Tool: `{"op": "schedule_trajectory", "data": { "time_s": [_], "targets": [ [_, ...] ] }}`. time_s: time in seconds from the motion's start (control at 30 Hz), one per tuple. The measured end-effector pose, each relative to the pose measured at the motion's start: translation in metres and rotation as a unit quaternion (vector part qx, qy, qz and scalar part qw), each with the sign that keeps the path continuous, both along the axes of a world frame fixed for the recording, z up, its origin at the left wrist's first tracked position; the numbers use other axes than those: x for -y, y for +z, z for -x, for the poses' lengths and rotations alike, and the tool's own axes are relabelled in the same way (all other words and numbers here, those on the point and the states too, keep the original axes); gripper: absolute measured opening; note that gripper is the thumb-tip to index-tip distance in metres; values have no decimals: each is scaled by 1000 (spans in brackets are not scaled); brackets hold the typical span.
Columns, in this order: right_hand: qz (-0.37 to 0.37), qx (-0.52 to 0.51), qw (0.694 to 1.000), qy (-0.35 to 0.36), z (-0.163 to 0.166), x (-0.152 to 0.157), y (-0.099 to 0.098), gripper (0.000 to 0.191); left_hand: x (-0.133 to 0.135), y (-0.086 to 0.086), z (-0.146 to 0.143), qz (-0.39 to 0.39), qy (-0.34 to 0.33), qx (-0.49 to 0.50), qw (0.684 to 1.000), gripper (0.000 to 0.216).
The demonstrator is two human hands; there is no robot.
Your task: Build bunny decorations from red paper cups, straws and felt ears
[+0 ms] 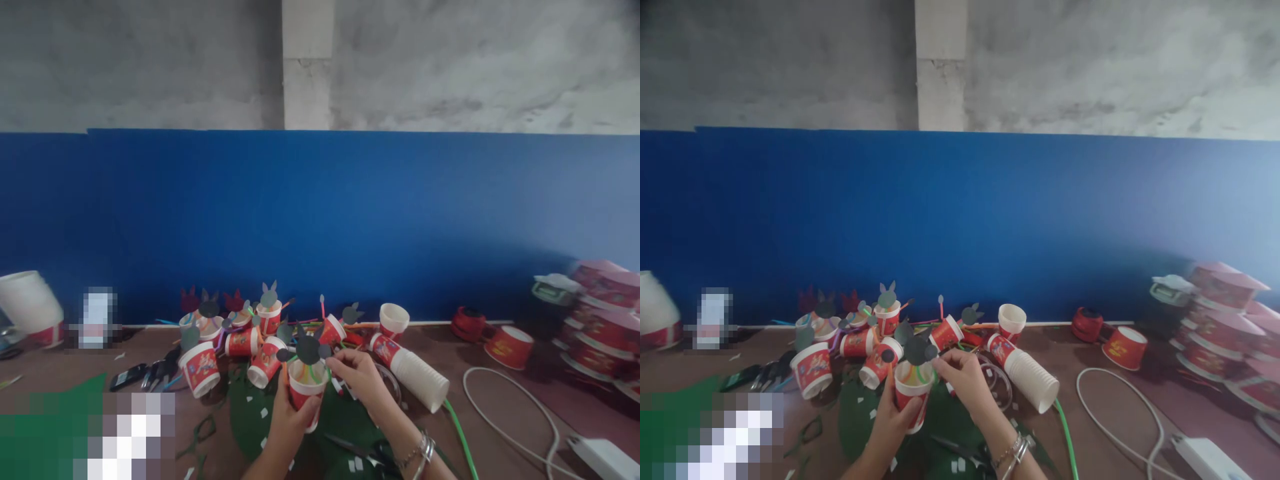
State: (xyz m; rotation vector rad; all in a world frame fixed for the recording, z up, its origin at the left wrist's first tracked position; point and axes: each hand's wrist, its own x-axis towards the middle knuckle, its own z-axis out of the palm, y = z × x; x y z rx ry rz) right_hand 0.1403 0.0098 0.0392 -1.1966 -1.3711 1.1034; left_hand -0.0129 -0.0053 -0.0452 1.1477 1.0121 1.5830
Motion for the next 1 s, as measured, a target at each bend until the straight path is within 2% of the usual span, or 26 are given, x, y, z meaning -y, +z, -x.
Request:
{"op": "schedule_trajectory", "data": {
  "time_s": [0.17, 0.33, 0.43, 0.6, 1.0],
  "targets": [
    [-29, 16, 999, -14, 2, 2, 2, 29, 2, 2, -3, 3, 11, 3, 1000, 77],
    [-4, -20, 1000, 15, 1, 2, 1, 36, 2, -2, 1, 5, -44, -7, 999, 79],
    [0, -24, 1000, 18, 0, 1, -2, 37, 6, 3, -1, -7, -58, -17, 998, 74],
    [-32, 2, 999, -2, -1, -2, -8, 32, 10, 14, -5, -19, -45, 1, 999, 69],
    [-71, 54, 996, -23, -1, 0, -8, 24, 13, 19, -3, -44, -92, -46, 994, 70]
  ]
}}
